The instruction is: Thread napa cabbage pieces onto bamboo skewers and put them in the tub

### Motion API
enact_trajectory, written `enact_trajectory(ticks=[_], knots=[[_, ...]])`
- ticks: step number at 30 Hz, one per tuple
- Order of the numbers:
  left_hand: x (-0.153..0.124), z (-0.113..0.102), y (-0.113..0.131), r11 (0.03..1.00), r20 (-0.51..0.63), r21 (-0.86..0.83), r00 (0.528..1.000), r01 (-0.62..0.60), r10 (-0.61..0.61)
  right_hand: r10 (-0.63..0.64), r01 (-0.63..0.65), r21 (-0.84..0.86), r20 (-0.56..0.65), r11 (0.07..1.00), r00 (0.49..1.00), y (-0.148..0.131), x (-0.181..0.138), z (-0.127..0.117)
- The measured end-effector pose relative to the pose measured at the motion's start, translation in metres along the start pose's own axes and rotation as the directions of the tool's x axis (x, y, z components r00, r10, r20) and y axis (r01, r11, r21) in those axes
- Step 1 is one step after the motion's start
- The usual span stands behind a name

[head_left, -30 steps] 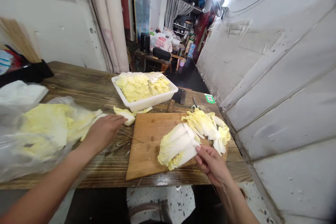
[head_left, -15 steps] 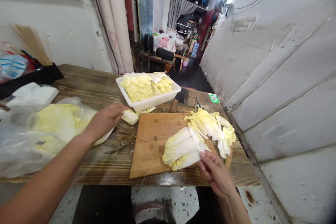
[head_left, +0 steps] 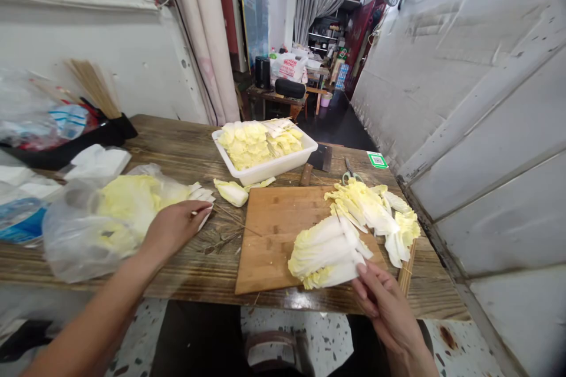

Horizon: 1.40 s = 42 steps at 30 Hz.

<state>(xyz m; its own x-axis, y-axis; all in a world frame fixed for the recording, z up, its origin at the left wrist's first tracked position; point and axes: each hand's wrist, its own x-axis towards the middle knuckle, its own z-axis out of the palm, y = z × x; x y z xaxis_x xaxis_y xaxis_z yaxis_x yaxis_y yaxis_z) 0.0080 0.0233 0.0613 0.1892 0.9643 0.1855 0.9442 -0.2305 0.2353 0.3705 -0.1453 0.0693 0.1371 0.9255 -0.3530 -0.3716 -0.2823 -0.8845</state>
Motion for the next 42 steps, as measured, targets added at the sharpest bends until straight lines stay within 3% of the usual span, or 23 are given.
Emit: enact_trajectory(ticks=[5, 9, 13, 18, 22, 28, 32, 38, 42], knots=[[0.034, 0.037, 0.009, 0.97, 0.027, 0.026, 0.97, -0.24, 0.24, -0.007, 0.007, 0.008, 0.02, 1.0, 1.0, 0.001, -0.002, -0.001], [0.062, 0.056, 0.005, 0.93, 0.062, 0.066, 0.932, -0.362, 0.358, -0.013, 0.012, 0.021, 0.047, 1.0, 0.999, 0.004, -0.003, -0.003], [0.075, 0.058, -0.004, 0.897, 0.076, 0.074, 0.899, -0.436, 0.431, -0.02, 0.019, 0.02, 0.046, 1.0, 0.999, 0.005, -0.002, -0.006], [0.072, 0.046, -0.012, 0.895, 0.05, 0.026, 0.895, -0.445, 0.443, -0.022, 0.022, 0.006, 0.029, 1.0, 0.999, 0.004, 0.001, -0.009], [0.066, 0.039, -0.012, 0.909, 0.063, -0.065, 0.907, -0.412, 0.416, -0.032, 0.031, 0.012, 0.039, 0.999, 0.999, 0.002, 0.005, -0.006], [0.079, 0.046, 0.0, 0.928, 0.192, -0.245, 0.924, -0.279, 0.329, -0.039, 0.037, 0.03, 0.056, 0.999, 0.998, -0.002, 0.005, 0.0], [0.083, 0.042, 0.004, 0.915, 0.159, -0.359, 0.954, -0.183, 0.253, -0.049, 0.046, 0.043, 0.072, 0.998, 0.996, -0.003, 0.003, -0.004], [0.071, 0.019, 0.008, 0.865, 0.132, -0.502, 0.986, -0.025, 0.105, -0.079, 0.073, 0.067, 0.089, 0.995, 0.993, -0.003, 0.006, -0.004], [0.076, 0.008, 0.009, 0.777, 0.189, -0.61, 0.981, 0.154, -0.046, -0.063, 0.049, 0.119, 0.113, 0.992, 0.992, 0.0, 0.012, 0.003]])
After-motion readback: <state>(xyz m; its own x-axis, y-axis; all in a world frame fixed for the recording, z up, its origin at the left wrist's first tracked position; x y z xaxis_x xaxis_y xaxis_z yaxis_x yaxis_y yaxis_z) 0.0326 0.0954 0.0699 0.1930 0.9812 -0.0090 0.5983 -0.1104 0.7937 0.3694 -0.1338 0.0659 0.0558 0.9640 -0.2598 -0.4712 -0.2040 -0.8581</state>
